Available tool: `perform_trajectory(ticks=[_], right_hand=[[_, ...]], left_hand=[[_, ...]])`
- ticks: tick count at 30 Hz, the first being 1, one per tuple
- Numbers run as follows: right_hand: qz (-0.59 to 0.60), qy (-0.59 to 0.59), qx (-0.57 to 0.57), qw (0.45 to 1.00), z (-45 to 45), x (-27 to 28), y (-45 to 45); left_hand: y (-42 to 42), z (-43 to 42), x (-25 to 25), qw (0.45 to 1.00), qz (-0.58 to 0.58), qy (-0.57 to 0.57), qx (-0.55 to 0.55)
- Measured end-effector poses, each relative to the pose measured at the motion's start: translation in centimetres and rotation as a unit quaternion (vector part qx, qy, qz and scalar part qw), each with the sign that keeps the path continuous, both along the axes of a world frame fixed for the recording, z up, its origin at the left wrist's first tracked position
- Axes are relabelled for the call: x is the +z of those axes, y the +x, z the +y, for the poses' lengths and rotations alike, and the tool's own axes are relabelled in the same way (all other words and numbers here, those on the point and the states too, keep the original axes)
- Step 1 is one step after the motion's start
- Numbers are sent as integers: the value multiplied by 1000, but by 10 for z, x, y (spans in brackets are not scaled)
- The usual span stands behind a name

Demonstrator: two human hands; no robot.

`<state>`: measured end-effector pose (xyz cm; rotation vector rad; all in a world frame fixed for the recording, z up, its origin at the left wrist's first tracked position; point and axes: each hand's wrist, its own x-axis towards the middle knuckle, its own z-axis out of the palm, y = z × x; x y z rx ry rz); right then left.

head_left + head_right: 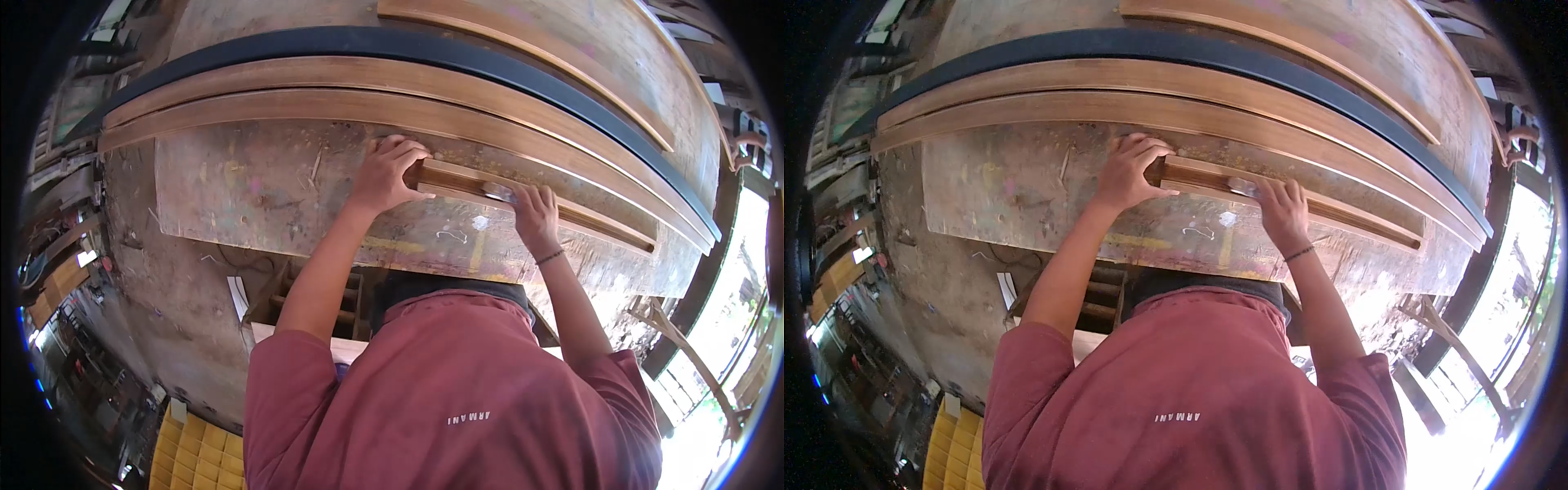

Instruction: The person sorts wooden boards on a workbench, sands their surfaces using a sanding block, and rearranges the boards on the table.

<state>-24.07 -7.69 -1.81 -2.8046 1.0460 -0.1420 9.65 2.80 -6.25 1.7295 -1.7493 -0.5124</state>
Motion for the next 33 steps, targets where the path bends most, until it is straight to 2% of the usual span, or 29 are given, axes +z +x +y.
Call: perform_trajectory(ticks=[2, 4, 6, 9, 11, 12, 13, 15, 17, 18, 19, 22, 24, 26, 27, 28, 29, 30, 32, 33], right_hand=[[-24, -29, 16, 999, 4, -3, 14], [-36, -21, 102, 994, 17, -34, 61], [-63, 24, 91, 994, 26, -3, 138], [-42, -12, 91, 995, 12, -12, 75], [-21, -23, 58, 998, -7, -25, -12], [19, -49, -2, 999, -6, -8, -32], [2, -6, -37, 999, -6, 4, -38], [-5, -21, 2, 1000, 0, -15, -27], [1, 57, 11, 998, 17, -29, 29], [-6, -10, 41, 999, 29, -24, 69], [5, 39, 45, 998, 32, -13, 99], [-36, -29, 48, 998, 18, -26, 41], [-1, 1, -36, 999, 0, -28, -43], [-21, -29, -73, 997, -4, 1, -62], [-26, -47, -66, 996, 0, -4, -52], [37, -12, -64, 997, 10, -18, -40], [-36, -3, -35, 999, 22, -40, -15], [-32, 14, -23, 999, 38, -49, 30], [-5, -17, 62, 998, 53, -12, 125], [5, 11, 75, 997, 45, -11, 124]], left_hand=[[3, 1, 0, 1000, 1, 4, 6], [0, -2, 1, 1000, 7, 2, -8], [2, -1, 1, 1000, 15, 8, -11], [2, -2, 2, 1000, 0, 3, -12], [1, -3, 2, 1000, -7, 4, -7], [1, -3, 4, 1000, -9, 1, -7], [1, -2, 4, 1000, -12, -2, -6], [0, 1, 3, 1000, -11, -1, -11], [1, -6, 2, 1000, -17, -12, -16], [1, -5, 3, 1000, -15, -9, -16], [-1, -2, 5, 1000, -14, -3, -14], [0, -3, 4, 999, -26, -13, -21], [-1, -3, 5, 999, -28, -12, -23], [0, -4, 5, 999, -32, -9, -21], [0, -3, 6, 999, -28, -7, -17], [-3, -3, 7, 1000, -23, -8, -14], [-5, -4, 6, 1000, -21, -10, -18], [-3, -5, 5, 1000, -17, -7, -21], [-3, -3, 6, 1000, -21, -4, -22], [-2, -3, 6, 999, -28, -7, -23]])
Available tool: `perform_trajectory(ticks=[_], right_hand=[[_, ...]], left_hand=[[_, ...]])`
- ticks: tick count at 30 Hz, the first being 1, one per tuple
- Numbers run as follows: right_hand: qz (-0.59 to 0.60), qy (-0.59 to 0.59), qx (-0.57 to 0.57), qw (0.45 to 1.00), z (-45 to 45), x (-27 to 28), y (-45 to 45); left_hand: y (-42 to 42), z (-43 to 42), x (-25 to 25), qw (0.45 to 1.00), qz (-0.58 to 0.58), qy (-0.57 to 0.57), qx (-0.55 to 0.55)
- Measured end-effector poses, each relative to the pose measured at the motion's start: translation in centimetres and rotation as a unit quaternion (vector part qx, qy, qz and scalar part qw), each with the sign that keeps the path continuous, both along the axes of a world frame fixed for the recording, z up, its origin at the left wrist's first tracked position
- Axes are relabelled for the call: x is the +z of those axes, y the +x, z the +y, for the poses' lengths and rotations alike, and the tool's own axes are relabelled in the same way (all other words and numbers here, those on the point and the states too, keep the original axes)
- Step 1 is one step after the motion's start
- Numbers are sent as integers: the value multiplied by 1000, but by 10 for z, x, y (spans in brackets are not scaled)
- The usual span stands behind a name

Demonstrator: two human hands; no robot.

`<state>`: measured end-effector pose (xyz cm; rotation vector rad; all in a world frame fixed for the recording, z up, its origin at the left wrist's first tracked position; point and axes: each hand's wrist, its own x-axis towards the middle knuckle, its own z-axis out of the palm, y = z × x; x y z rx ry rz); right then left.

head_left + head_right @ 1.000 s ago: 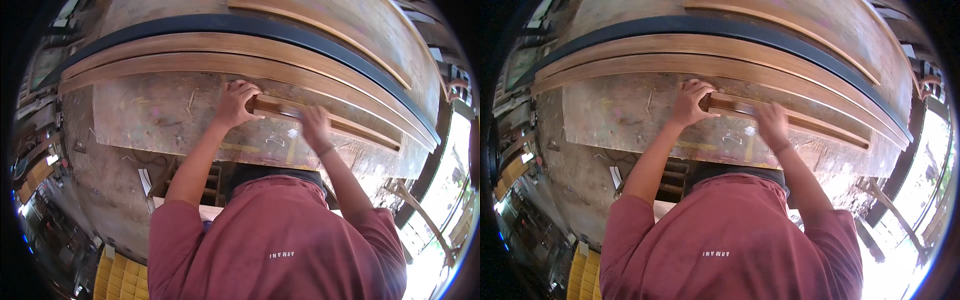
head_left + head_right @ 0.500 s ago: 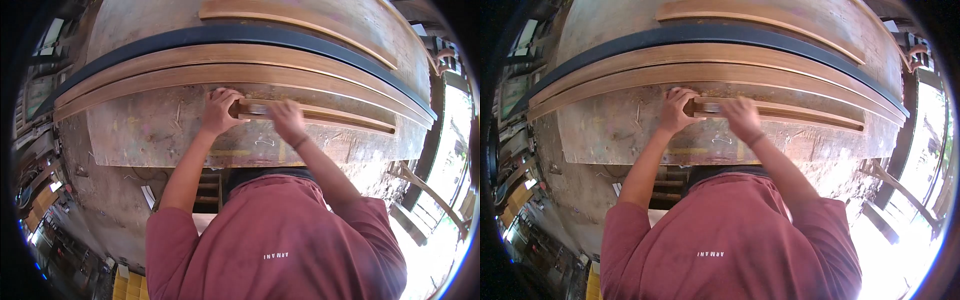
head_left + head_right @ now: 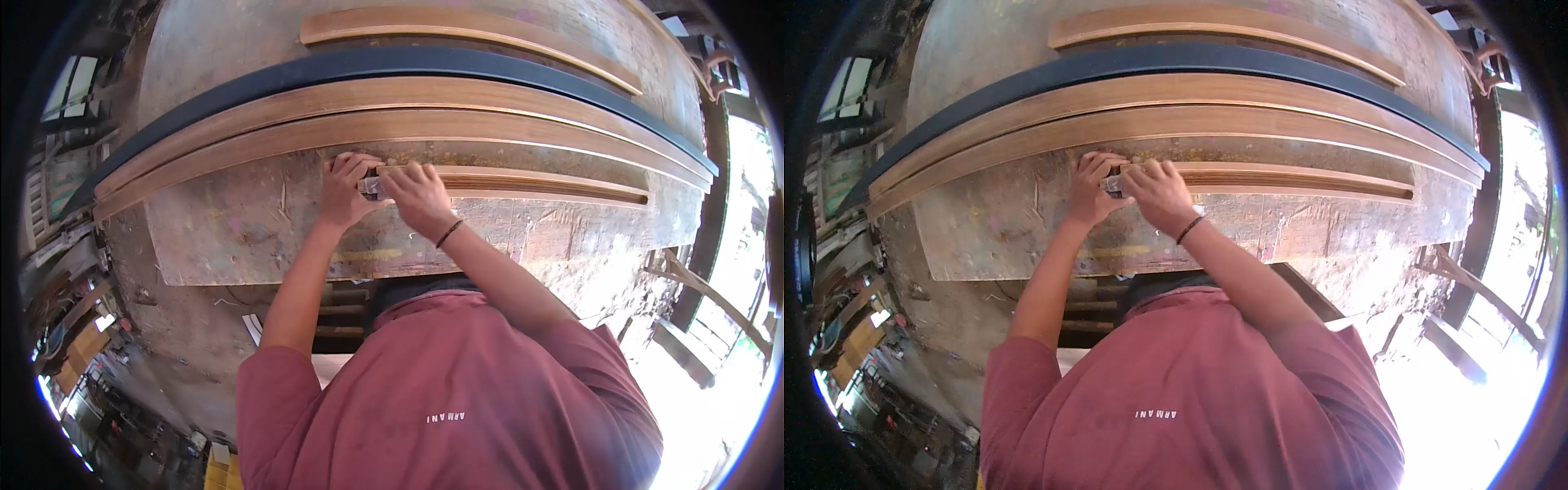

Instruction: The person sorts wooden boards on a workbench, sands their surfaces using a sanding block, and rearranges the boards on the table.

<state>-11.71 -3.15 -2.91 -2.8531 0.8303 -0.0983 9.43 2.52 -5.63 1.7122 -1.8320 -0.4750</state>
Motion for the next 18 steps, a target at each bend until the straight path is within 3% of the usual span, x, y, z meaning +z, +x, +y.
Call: perform_trajectory(ticks=[2, 4, 5, 6, 8, 10, 11, 12, 13, 16, 17, 18], right_hand=[[22, -6, 18, 1000, -21, -6, -42], [-24, -64, -42, 997, -38, -8, -124], [26, -23, -82, 996, -49, -8, -159], [-25, -30, -109, 993, -52, 16, -169], [16, -65, -131, 989, -41, -11, -177], [-42, -19, -104, 994, -19, -34, -127], [-47, -28, -80, 995, -9, -24, -84], [36, -43, -37, 998, -9, 5, -41], [19, 76, -24, 997, -14, 10, -23], [-97, -66, -38, 992, -34, -22, -109], [66, 87, -124, 986, -48, -8, -151], [97, 93, -164, 977, -62, 8, -190]], left_hand=[[0, -3, 1, 1000, -4, -4, -7], [-1, -1, 1, 1000, -10, 12, 9], [0, 0, 1, 1000, -7, 15, 8], [0, 0, 0, 1000, -4, 7, 9], [-4, 0, -2, 1000, 4, -4, 6], [-2, -1, -4, 1000, -17, -8, 5], [-2, -2, -4, 1000, -14, -13, -4], [-2, 1, -3, 1000, -13, -11, -8], [-1, 0, -3, 1000, -15, -10, -7], [-2, 0, 0, 999, -26, -17, -12], [-2, -2, -1, 999, -33, -13, -6], [-1, -3, 0, 999, -34, -13, -9]])
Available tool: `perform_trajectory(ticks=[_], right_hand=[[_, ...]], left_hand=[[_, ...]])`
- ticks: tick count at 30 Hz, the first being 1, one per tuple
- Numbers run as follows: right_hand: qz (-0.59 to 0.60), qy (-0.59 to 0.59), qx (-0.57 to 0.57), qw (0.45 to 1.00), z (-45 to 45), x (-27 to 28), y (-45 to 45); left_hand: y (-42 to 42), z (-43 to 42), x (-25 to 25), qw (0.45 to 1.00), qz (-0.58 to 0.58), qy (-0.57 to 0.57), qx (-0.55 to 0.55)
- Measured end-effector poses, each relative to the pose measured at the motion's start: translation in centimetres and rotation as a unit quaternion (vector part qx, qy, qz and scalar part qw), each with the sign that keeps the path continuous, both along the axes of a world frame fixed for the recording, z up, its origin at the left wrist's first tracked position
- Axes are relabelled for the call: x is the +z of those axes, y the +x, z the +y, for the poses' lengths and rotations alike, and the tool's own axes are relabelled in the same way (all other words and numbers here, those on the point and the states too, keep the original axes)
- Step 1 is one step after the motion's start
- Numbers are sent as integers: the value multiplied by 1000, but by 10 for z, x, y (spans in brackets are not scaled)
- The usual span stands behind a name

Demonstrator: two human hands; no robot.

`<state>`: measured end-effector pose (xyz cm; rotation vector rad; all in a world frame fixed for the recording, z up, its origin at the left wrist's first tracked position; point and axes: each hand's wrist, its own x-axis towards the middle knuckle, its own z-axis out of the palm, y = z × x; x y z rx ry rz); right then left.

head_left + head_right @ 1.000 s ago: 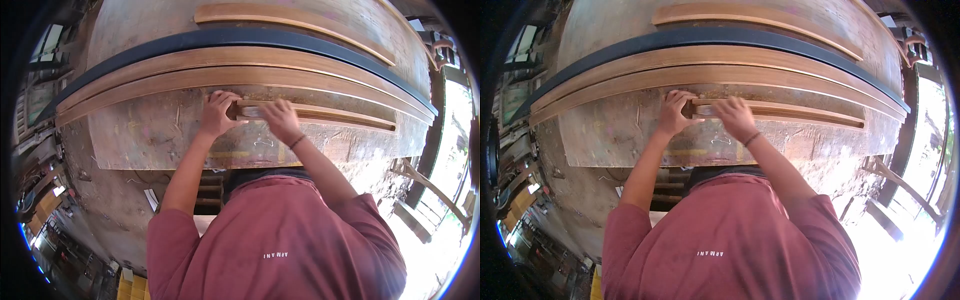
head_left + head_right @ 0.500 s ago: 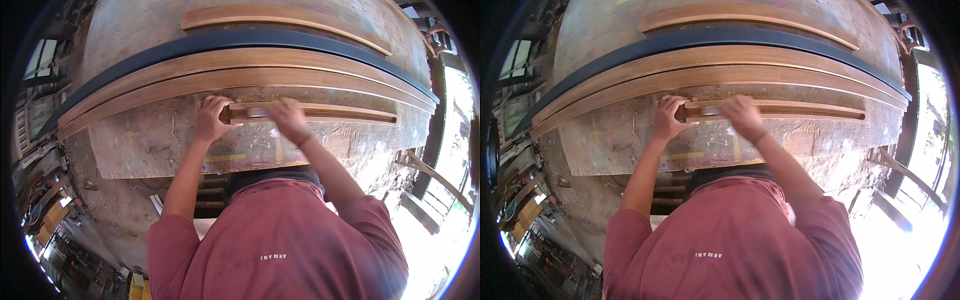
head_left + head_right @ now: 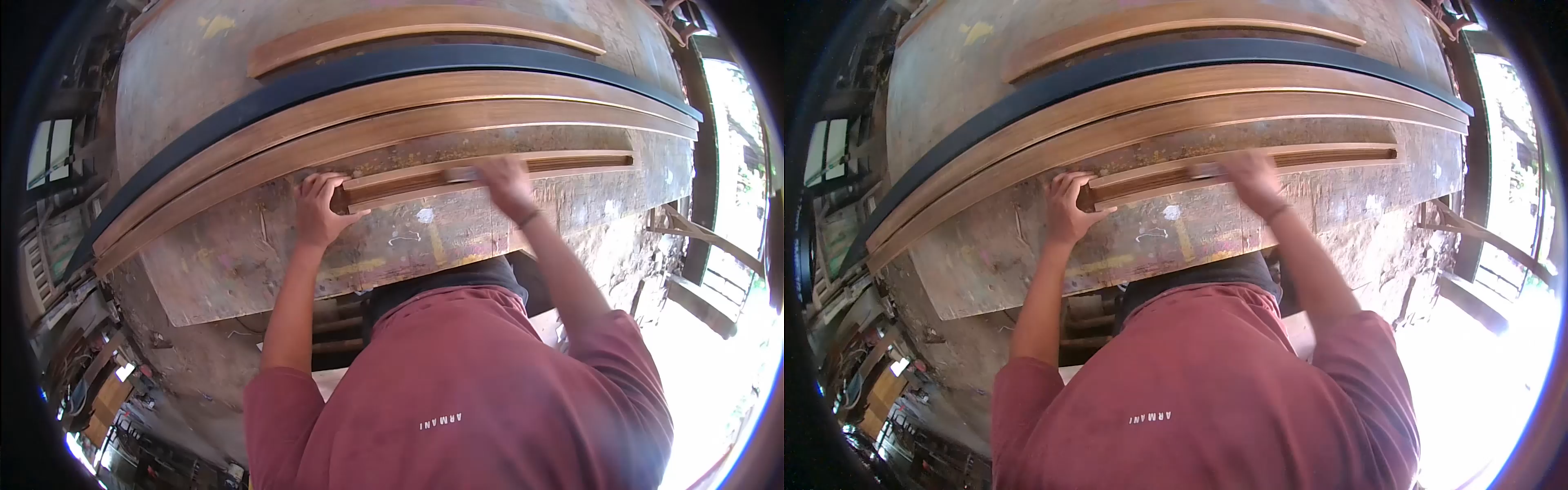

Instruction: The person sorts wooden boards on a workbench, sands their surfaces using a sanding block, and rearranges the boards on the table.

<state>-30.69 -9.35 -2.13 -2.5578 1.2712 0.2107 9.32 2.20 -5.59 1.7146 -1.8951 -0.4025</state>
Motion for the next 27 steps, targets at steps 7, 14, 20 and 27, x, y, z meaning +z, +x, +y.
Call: perform_trajectory(ticks=[7, 14, 20, 27], right_hand=[[-80, -188, 22, 979, 44, -26, 52], [-53, -143, -21, 988, -11, 8, -105], [-139, -67, 60, 986, 44, -4, 73], [-14, -145, -17, 989, -23, 9, -154]], left_hand=[[-5, 2, 1, 1000, 11, 1, -6], [-7, 0, 5, 1000, -11, -5, -5], [-9, -1, 8, 999, -31, -14, -7], [-11, 0, 8, 999, -39, -7, -5]])
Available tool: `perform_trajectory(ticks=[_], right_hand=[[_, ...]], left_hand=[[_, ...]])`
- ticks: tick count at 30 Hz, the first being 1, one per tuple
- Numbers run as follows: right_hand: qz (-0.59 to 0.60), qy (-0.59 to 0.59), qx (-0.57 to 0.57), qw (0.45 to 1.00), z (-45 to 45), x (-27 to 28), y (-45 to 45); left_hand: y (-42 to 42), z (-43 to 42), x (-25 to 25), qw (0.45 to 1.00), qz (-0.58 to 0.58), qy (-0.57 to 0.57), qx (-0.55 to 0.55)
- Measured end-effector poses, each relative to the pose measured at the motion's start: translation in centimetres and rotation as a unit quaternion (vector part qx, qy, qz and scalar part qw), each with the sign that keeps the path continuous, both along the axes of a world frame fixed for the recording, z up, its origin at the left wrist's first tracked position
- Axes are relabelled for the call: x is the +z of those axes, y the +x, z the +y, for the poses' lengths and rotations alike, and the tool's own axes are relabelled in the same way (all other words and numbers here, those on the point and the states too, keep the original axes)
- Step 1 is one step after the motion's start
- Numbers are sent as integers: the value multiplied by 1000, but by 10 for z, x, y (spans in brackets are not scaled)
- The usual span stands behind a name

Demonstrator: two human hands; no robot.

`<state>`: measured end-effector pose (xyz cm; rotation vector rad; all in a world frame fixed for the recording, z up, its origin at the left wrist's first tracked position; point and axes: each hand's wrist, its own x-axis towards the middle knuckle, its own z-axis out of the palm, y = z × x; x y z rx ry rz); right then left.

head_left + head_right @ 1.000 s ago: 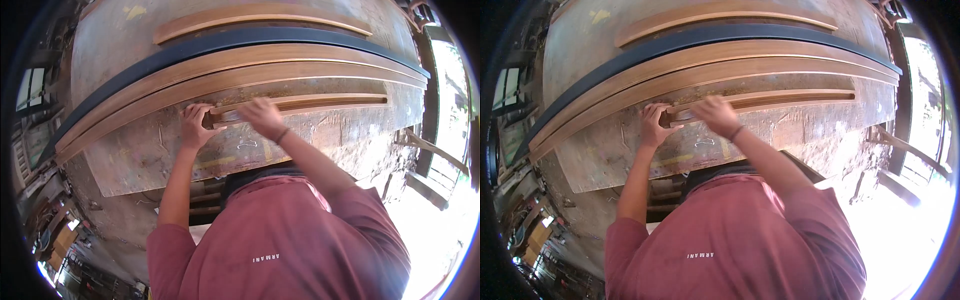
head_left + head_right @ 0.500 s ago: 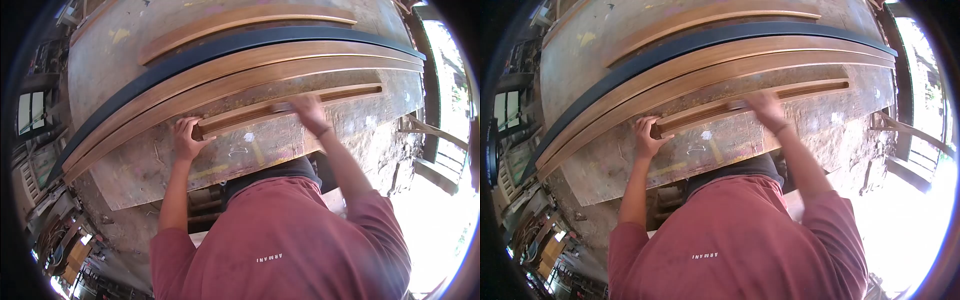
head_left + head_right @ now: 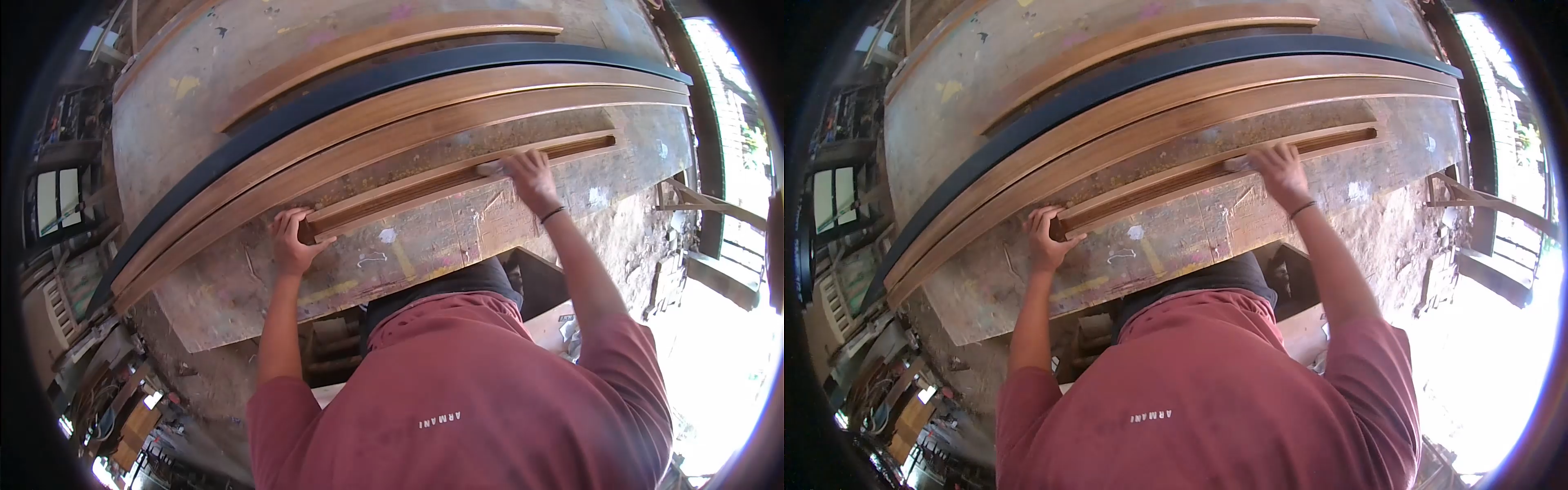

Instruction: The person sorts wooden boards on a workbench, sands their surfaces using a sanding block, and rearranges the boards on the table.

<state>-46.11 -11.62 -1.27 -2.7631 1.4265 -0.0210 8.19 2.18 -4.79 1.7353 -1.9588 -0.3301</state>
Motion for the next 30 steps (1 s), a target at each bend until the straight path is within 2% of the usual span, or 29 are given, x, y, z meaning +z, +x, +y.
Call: perform_trajectory(ticks=[2, 4, 7, 9, 11, 15, 20, 24, 27, 30], right_hand=[[-14, -44, 10, 999, 1, -11, 6], [-93, -63, -17, 993, 24, -25, 55], [-132, -17, 21, 991, 45, -16, 117], [-146, 7, 19, 989, 40, -4, 115], [-142, 16, 76, 987, 29, 1, 106], [-190, 4, 84, 978, 22, 4, 107], [-175, 37, 75, 981, 21, 0, 108], [-163, -10, 94, 982, 35, -5, 140], [-202, -15, 116, 973, 22, -8, 114], [-175, -51, 75, 980, -14, -24, -7]], left_hand=[[-3, -3, 5, 1000, 3, -12, -2], [0, -7, -3, 1000, 10, -12, -12], [2, 0, 0, 1000, 0, 15, -27], [-1, -7, 11, 999, -22, 23, -39], [-7, -16, 26, 991, -101, 67, -65], [-86, -41, 63, 991, -87, 23, -104], [-180, -76, 39, 996, 5, 3, -92], [-189, -75, 15, 997, 37, 10, -69], [-195, -75, 18, 999, 13, 4, -51], [-197, -76, 16, 998, -4, -22, -54]])
